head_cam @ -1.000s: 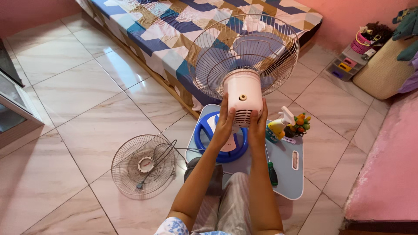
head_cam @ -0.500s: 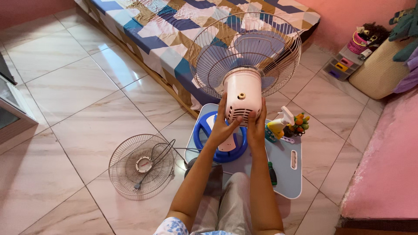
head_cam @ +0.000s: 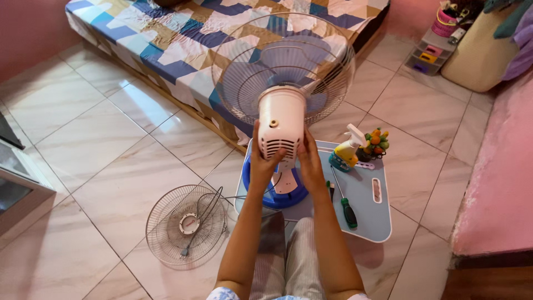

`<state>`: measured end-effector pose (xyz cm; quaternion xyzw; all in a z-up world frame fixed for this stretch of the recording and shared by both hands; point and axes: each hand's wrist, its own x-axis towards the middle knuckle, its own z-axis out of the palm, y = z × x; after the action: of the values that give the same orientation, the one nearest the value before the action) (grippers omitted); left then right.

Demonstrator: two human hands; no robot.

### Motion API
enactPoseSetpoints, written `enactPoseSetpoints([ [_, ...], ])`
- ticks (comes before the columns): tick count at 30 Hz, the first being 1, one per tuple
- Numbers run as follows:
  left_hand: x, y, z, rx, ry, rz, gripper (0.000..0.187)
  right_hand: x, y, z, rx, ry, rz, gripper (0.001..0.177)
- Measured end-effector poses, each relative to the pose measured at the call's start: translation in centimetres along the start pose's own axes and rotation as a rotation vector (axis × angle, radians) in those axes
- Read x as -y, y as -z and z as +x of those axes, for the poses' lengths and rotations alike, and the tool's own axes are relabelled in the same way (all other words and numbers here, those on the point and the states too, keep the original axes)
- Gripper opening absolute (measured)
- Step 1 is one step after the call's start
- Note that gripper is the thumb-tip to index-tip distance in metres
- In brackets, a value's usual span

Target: The person cleans an electric fan by brushing the rear vents and wiping the body with a cloth. They rotate the fan head to access different areas and use a screwdriver to clean crevices.

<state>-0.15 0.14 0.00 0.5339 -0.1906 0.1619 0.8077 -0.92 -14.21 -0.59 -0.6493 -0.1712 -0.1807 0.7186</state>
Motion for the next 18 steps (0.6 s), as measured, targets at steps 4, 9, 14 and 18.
enactPoseSetpoints([
  [4, -0.2, 0.6, 0.1, -0.023, 0.014, 0.086, 0.103, -0.3, 0.8, 0.9, 0.008, -0.058, 0.012, 0.071],
  [9, 0.5, 1.7, 0.1, -0.059, -0.014, 0.095, 0.101, -1.5, -0.1, 0.8, 0.016, -0.04, -0.063, 0.072],
  [14, 1.7, 1.7, -0.7, -0.122, -0.153, 0.25, 0.091, -3.2, -1.1, 0.3, -0.029, -0.01, -0.078, 0.073],
  [18, 0.6, 0.7, -1.2, -0.155, -0.252, 0.521, 0.098, -3.9, -0.7, 0.3, -0.009, -0.045, -0.098, 0.075],
])
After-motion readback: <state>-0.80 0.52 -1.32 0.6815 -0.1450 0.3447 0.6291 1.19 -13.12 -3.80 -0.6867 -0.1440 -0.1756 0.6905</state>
